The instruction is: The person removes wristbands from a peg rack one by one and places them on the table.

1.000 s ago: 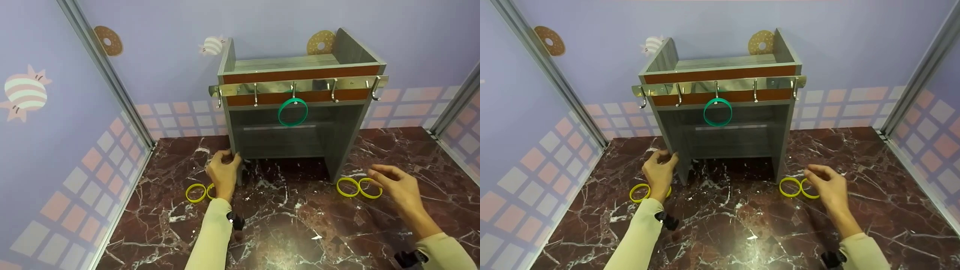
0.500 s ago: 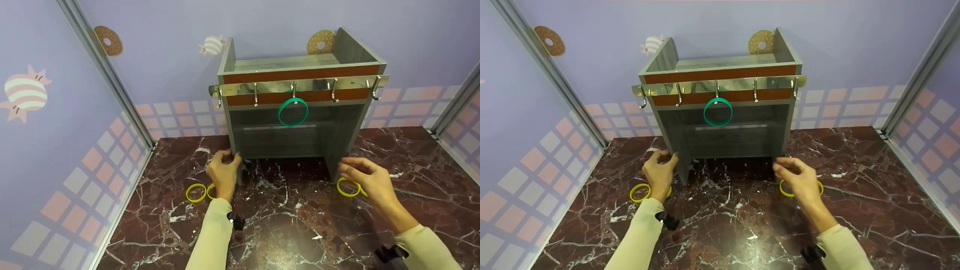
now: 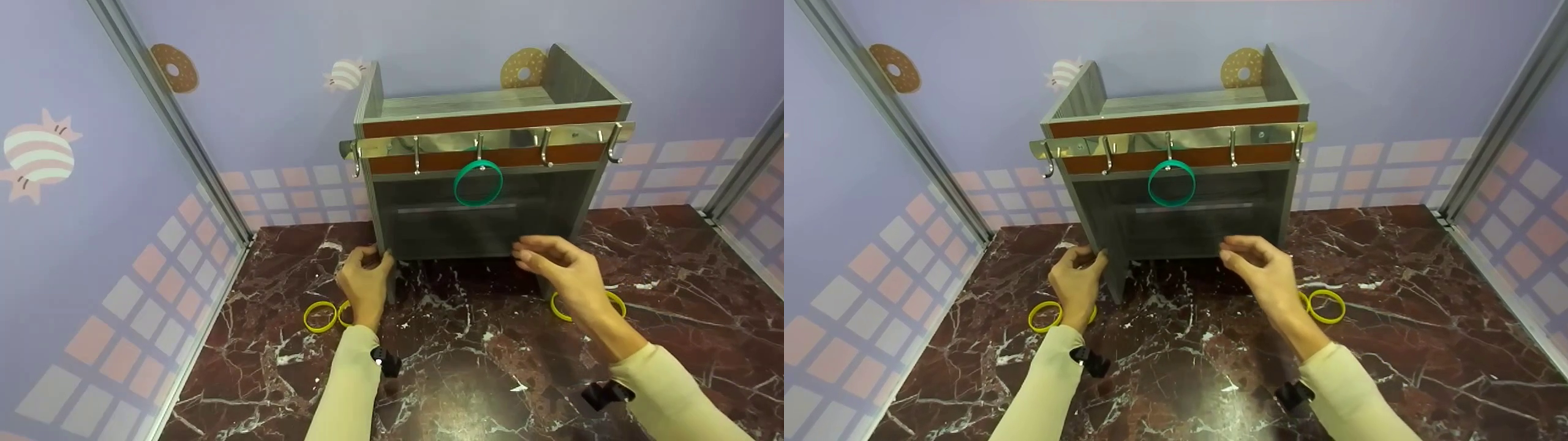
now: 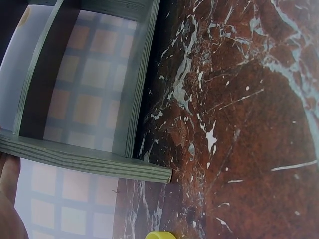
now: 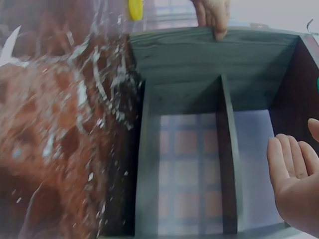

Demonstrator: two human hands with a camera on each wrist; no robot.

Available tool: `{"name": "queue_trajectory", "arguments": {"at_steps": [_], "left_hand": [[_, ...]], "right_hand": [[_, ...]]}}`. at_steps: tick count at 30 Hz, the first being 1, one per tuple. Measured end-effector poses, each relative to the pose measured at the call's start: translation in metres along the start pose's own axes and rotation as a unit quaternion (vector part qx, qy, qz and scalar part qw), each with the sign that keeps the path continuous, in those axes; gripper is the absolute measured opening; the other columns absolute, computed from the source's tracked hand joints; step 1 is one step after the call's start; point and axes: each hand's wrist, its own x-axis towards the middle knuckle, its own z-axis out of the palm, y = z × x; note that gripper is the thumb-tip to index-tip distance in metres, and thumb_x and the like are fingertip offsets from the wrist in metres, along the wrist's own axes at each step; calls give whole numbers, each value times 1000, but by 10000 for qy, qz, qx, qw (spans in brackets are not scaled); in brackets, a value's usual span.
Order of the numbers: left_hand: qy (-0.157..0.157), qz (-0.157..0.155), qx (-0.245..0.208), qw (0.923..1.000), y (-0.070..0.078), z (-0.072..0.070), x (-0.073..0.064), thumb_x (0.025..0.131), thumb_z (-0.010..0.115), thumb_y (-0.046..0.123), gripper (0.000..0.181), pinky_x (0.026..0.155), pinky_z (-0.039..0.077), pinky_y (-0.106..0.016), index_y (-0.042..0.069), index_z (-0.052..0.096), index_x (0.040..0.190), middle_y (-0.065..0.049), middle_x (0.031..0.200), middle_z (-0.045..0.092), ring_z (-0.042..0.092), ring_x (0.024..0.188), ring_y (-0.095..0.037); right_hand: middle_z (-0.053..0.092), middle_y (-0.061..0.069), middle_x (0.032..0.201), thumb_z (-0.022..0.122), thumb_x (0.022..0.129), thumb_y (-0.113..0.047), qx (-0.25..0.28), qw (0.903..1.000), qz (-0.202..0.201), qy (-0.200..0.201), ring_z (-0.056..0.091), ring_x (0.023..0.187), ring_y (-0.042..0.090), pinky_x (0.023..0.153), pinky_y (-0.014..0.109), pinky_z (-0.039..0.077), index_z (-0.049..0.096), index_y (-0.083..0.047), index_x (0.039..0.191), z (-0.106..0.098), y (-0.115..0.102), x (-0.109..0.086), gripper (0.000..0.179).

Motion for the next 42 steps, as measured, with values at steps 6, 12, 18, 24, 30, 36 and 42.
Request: {"name": "queue_trajectory", "arguments": {"at_steps": [6,12,18,24,30,36,42], "left_hand": [[35,44,30,10000,0,0,-2,76,90,5,15,68,63,-46,3,78,86,-9,83,78,76,72,-25],[93,72,137,9998,-1,1,0,75,90,7,15,71,62,-49,3,79,85,-9,83,78,75,73,-27],[127,96,26,9999,-2,1,0,75,89,7,15,70,61,-52,2,78,84,-9,81,77,75,72,-27],[129,9,-31,9999,-2,2,0,75,89,6,14,69,61,-53,3,78,83,-9,81,77,74,72,-26],[62,-16,-46,10000,1,1,0,76,88,5,14,69,63,-54,2,78,85,-10,81,78,76,71,-27],[31,-19,22,10000,1,0,0,76,88,6,14,70,62,-53,2,78,85,-9,81,78,76,71,-28],[64,37,152,9999,1,-1,1,74,89,9,15,76,60,-54,3,78,83,-8,80,77,75,74,-29]], "right_hand": [[73,20,126,74,100,-4,272,9996,11,-84,72,116,32,98,42,58,61,16,133,15,-6,7,41],[70,26,130,74,100,-3,396,9989,-61,-252,70,120,35,101,42,57,62,13,135,26,-15,16,40],[67,30,131,72,100,-2,847,9962,3,-222,70,120,35,104,45,55,60,14,136,35,-24,26,41],[70,24,129,71,101,-2,1196,9926,117,-184,66,124,42,105,45,54,58,13,137,42,-29,33,41],[71,21,125,70,101,-1,1507,9883,188,-118,68,122,38,106,45,54,58,12,136,49,-34,40,40],[73,16,120,70,101,-1,1671,9857,212,-67,71,116,33,105,45,54,57,14,136,56,-39,46,40],[75,16,117,70,101,0,1832,9828,213,-15,74,107,30,102,46,56,59,14,132,59,-43,48,36]]}}
